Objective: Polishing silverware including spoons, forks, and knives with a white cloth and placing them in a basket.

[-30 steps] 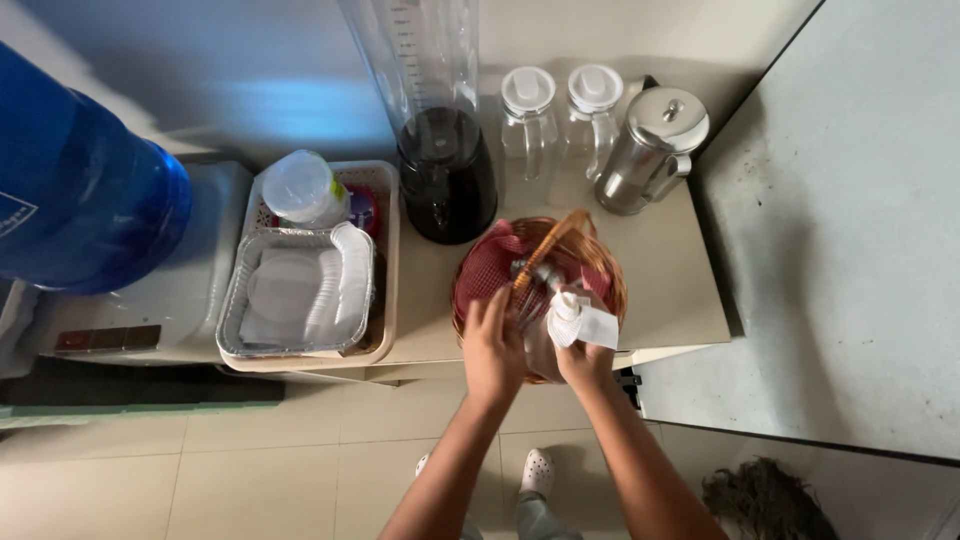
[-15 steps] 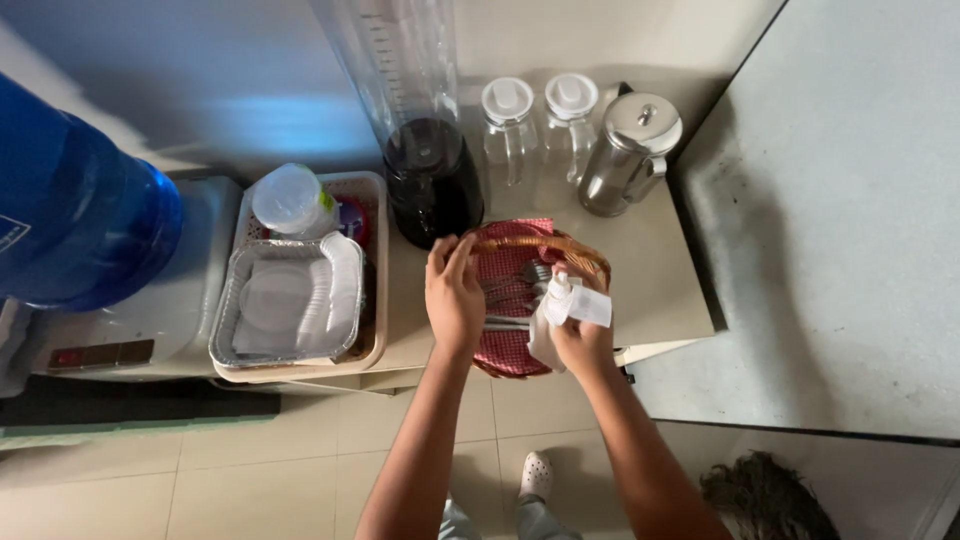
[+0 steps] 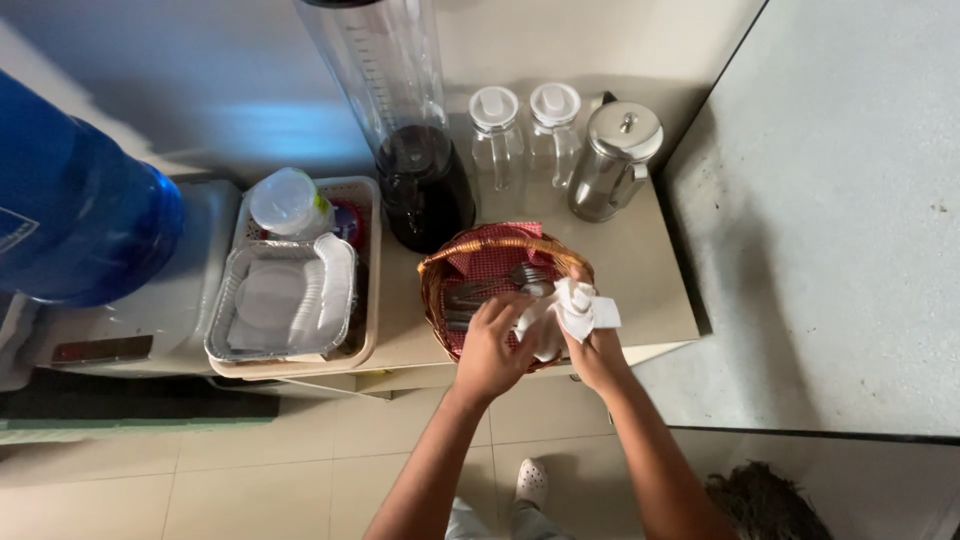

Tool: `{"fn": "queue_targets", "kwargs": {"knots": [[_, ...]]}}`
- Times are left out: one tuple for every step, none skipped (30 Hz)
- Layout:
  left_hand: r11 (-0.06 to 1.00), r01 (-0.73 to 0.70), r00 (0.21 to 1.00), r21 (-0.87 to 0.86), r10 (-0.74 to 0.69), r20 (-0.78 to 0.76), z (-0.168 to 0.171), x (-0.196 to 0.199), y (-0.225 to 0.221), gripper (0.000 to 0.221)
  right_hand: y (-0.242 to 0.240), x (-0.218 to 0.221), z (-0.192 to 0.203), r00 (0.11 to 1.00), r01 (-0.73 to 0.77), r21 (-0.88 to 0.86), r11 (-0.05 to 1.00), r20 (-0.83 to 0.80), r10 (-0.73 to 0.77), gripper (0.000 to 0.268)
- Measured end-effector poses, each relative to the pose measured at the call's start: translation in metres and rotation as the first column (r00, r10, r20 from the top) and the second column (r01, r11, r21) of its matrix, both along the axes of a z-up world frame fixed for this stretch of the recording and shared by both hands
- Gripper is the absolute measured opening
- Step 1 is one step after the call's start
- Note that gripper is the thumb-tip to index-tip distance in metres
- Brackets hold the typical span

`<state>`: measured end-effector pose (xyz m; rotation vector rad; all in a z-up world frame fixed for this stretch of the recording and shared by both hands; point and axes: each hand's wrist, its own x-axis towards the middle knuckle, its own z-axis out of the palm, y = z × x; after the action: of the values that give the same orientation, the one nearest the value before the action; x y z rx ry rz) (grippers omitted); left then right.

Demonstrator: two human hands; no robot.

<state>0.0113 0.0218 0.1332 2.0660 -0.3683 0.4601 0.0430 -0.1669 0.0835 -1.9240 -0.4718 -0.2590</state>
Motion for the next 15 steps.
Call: {"fn": "queue_targets", "kwargs": {"knots": [[1.000, -0.001, 1.000, 0.002, 0.001, 0.004, -0.004, 0.001, 0.001, 0.040, 0.001, -0.002, 0.003, 1.000, -0.001, 0.002, 1.000, 0.004, 0.001, 0.054], [0.999, -0.005, 1.000, 0.037, 0.005, -0.008, -0.009, 0.003, 0.002, 0.041, 0.001, -0.004, 0.005, 1.000, -0.009, -0.017, 1.000, 0.011, 0.009, 0.054], [0.997, -0.009, 1.000, 0.071, 0.010, -0.020, -0.014, 0.005, 0.003, 0.043, 0.003, -0.005, 0.007, 1.000, -0.016, -0.036, 0.999, 0.017, 0.017, 0.054], [0.997, -0.008, 1.000, 0.073, 0.011, -0.028, -0.016, 0.005, 0.007, 0.043, 0.001, -0.003, -0.002, 1.000, -0.017, -0.034, 0.999, 0.009, 0.017, 0.054], [0.997, -0.007, 1.000, 0.072, 0.009, -0.022, -0.020, 0.006, 0.011, 0.041, 0.000, 0.000, -0.011, 1.000, -0.009, -0.020, 1.000, -0.028, 0.008, 0.049], [0.998, -0.001, 1.000, 0.065, 0.003, -0.023, -0.025, 0.006, 0.014, 0.040, -0.002, -0.001, -0.022, 0.997, 0.005, -0.013, 1.000, -0.071, -0.006, 0.044], [0.998, 0.004, 0.999, 0.060, -0.002, -0.037, -0.033, 0.006, 0.018, 0.040, 0.003, -0.005, -0.019, 0.996, 0.009, -0.018, 1.000, -0.086, -0.011, 0.044], [0.998, -0.005, 0.998, 0.065, 0.010, -0.067, -0.041, 0.005, 0.021, 0.036, 0.007, -0.008, -0.016, 0.997, 0.058, -0.010, 0.998, -0.058, -0.058, 0.046], [0.997, -0.014, 0.995, 0.071, 0.021, -0.098, -0.049, 0.005, 0.023, 0.032, 0.010, -0.011, -0.013, 0.994, 0.106, -0.002, 0.994, -0.029, -0.106, 0.048], [0.998, -0.007, 0.994, 0.064, 0.014, -0.107, -0.053, 0.007, 0.023, 0.032, 0.010, -0.011, -0.015, 0.993, 0.112, -0.009, 0.994, -0.037, -0.113, 0.048], [0.998, -0.012, 0.995, 0.058, 0.018, -0.100, -0.057, 0.010, 0.022, 0.029, 0.010, -0.011, -0.016, 0.988, 0.136, -0.011, 0.991, -0.072, -0.136, 0.047], [0.998, -0.020, 0.995, 0.058, 0.025, -0.095, -0.061, 0.010, 0.024, 0.027, 0.012, -0.013, -0.019, 0.982, 0.155, -0.008, 0.988, -0.109, -0.155, 0.045], [0.998, -0.017, 0.994, 0.058, 0.023, -0.106, -0.064, 0.009, 0.024, 0.027, 0.012, -0.016, -0.026, 0.980, 0.158, -0.010, 0.987, -0.120, -0.158, 0.045], [0.997, -0.026, 0.991, 0.073, 0.035, -0.132, -0.067, 0.012, 0.023, 0.026, 0.010, -0.015, -0.031, 0.979, 0.168, 0.048, 0.985, -0.123, -0.161, 0.048], [0.995, -0.035, 0.986, 0.089, 0.048, -0.157, -0.069, 0.016, 0.021, 0.025, 0.008, -0.013, -0.035, 0.978, 0.178, 0.105, 0.978, -0.127, -0.164, 0.051]]}}
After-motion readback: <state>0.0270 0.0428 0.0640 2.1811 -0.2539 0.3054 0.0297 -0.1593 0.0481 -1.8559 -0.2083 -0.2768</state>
